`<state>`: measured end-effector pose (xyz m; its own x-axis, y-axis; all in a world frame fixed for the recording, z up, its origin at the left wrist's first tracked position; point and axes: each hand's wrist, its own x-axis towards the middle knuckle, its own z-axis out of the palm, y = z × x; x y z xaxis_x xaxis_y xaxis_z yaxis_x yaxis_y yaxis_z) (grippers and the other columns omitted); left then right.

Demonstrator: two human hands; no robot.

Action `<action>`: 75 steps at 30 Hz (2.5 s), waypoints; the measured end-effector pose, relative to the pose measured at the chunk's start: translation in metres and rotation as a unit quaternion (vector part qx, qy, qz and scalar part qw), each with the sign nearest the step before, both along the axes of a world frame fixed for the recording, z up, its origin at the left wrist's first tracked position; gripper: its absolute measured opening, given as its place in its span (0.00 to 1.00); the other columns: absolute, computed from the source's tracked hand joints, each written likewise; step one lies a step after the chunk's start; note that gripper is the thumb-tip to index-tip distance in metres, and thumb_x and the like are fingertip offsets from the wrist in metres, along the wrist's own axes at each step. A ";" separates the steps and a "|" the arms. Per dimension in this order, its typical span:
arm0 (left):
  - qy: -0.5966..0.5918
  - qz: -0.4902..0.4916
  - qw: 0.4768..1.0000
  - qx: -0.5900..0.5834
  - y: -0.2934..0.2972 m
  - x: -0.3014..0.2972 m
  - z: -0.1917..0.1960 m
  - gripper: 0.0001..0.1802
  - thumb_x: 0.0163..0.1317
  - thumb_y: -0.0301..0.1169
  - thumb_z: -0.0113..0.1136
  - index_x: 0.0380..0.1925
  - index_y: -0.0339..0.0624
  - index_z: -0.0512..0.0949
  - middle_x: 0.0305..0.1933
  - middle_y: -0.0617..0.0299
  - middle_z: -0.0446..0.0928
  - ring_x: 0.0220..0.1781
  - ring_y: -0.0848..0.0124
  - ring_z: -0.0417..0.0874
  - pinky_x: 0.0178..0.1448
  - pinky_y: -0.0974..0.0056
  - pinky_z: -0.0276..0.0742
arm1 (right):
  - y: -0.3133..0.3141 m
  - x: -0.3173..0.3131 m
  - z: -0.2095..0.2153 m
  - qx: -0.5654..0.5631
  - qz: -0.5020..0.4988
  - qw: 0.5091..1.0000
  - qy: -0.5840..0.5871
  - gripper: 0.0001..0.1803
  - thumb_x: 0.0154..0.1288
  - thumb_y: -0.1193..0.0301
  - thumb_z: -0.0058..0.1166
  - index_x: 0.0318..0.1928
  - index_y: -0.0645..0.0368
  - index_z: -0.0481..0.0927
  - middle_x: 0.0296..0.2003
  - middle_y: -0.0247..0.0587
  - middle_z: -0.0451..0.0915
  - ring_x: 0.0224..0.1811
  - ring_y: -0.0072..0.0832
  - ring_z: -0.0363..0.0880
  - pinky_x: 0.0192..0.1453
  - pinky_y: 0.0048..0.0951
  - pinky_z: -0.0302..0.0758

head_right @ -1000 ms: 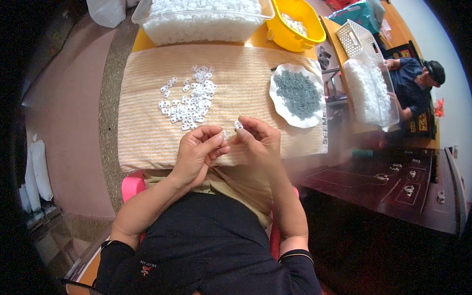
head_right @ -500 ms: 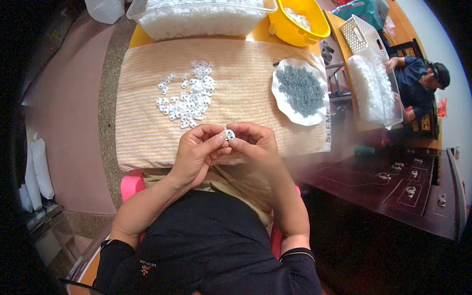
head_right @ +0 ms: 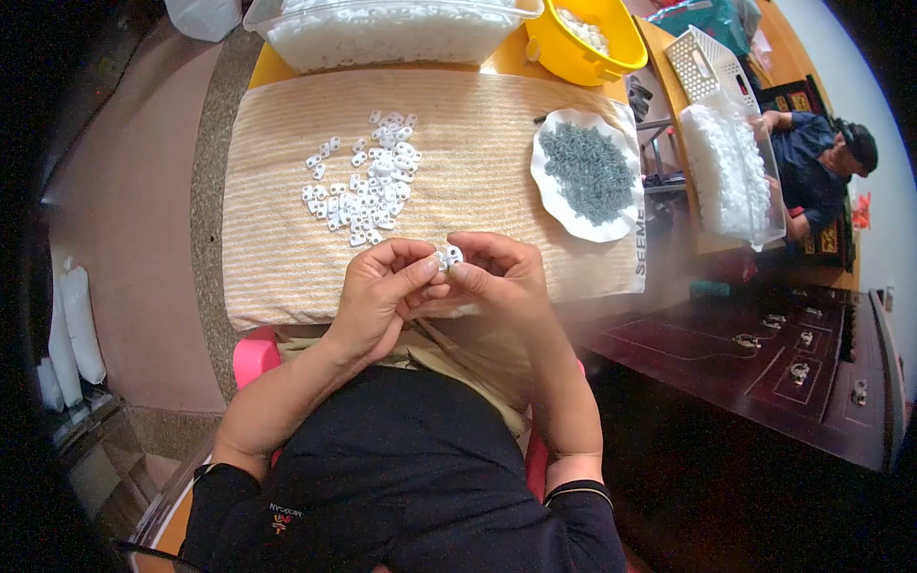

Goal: Assembling small white plastic components by hand.

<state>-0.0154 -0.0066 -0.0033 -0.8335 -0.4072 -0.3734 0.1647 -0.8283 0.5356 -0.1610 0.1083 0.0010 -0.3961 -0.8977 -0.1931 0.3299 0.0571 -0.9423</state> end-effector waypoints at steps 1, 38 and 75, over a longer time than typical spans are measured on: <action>-0.005 0.005 1.000 -0.007 0.000 0.000 0.000 0.07 0.64 0.25 0.59 0.40 0.33 0.78 0.35 0.58 0.82 0.33 0.76 0.83 0.38 0.75 0.80 | 0.000 0.000 0.000 0.006 -0.003 1.000 0.011 0.18 0.61 0.83 0.57 0.53 0.70 0.76 0.41 0.43 0.82 0.42 0.25 0.81 0.47 0.25 0.79; -0.021 -0.013 0.999 -0.035 -0.001 -0.001 0.000 0.07 0.64 0.24 0.59 0.41 0.34 0.77 0.36 0.58 0.81 0.34 0.75 0.83 0.42 0.72 0.82 | 0.002 -0.002 0.005 0.006 -0.001 0.994 0.109 0.17 0.60 0.83 0.59 0.51 0.71 0.78 0.42 0.41 0.81 0.42 0.23 0.80 0.47 0.22 0.77; -0.040 -0.035 0.999 0.002 -0.002 0.000 0.005 0.08 0.63 0.24 0.61 0.40 0.32 0.78 0.36 0.58 0.81 0.33 0.76 0.83 0.40 0.73 0.83 | 0.002 0.001 0.004 0.016 0.017 0.999 0.027 0.17 0.59 0.83 0.60 0.49 0.70 0.78 0.41 0.42 0.82 0.43 0.25 0.81 0.48 0.24 0.79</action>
<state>-0.0158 -0.0081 0.0014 -0.8271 -0.3472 -0.4419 0.0622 -0.8380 0.5421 -0.1604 0.1105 0.0051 -0.3763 -0.9042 -0.2022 0.2768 0.0985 -0.9559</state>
